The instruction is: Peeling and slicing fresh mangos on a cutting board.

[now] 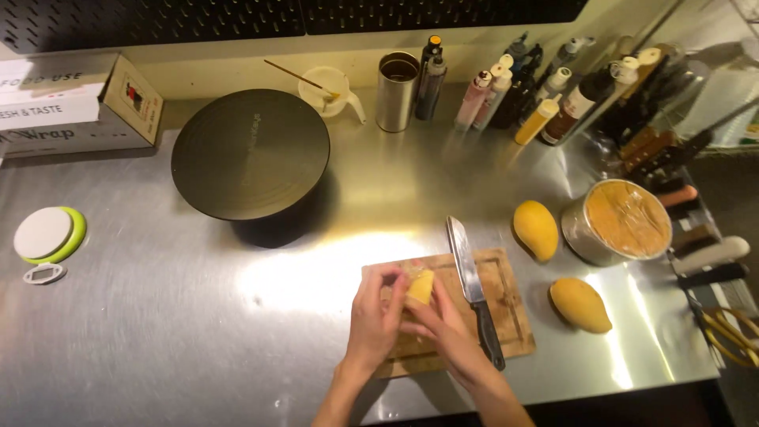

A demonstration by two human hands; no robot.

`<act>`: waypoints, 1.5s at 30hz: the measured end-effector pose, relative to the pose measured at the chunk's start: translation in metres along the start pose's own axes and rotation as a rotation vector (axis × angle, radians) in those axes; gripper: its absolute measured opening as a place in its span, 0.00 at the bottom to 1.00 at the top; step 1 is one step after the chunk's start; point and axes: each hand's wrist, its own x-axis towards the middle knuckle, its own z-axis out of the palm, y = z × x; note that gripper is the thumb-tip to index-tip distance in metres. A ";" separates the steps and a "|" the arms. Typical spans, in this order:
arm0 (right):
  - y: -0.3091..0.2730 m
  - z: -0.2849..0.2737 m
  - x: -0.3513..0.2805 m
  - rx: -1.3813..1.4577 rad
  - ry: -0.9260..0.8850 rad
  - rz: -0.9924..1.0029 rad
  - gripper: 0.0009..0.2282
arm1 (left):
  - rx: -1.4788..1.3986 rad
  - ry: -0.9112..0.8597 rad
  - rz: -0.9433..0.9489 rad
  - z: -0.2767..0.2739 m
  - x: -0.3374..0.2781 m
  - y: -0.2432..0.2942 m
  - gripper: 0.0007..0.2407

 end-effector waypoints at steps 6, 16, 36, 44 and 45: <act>0.041 0.026 0.025 0.232 0.011 -0.148 0.22 | -0.298 -0.007 -0.093 -0.012 -0.001 -0.023 0.07; 0.016 0.017 0.008 0.142 0.149 0.086 0.25 | 0.163 0.034 -0.012 -0.008 -0.004 0.031 0.08; 0.163 -0.073 0.037 -0.167 0.301 -0.236 0.06 | 0.326 -0.086 -0.066 -0.002 -0.032 -0.091 0.06; 0.163 -0.050 0.028 -0.257 0.484 -0.288 0.06 | 0.484 0.044 0.186 -0.005 -0.037 -0.114 0.03; 0.156 -0.046 0.027 -0.018 0.493 -0.188 0.06 | 0.404 0.066 0.121 -0.005 -0.036 -0.118 0.03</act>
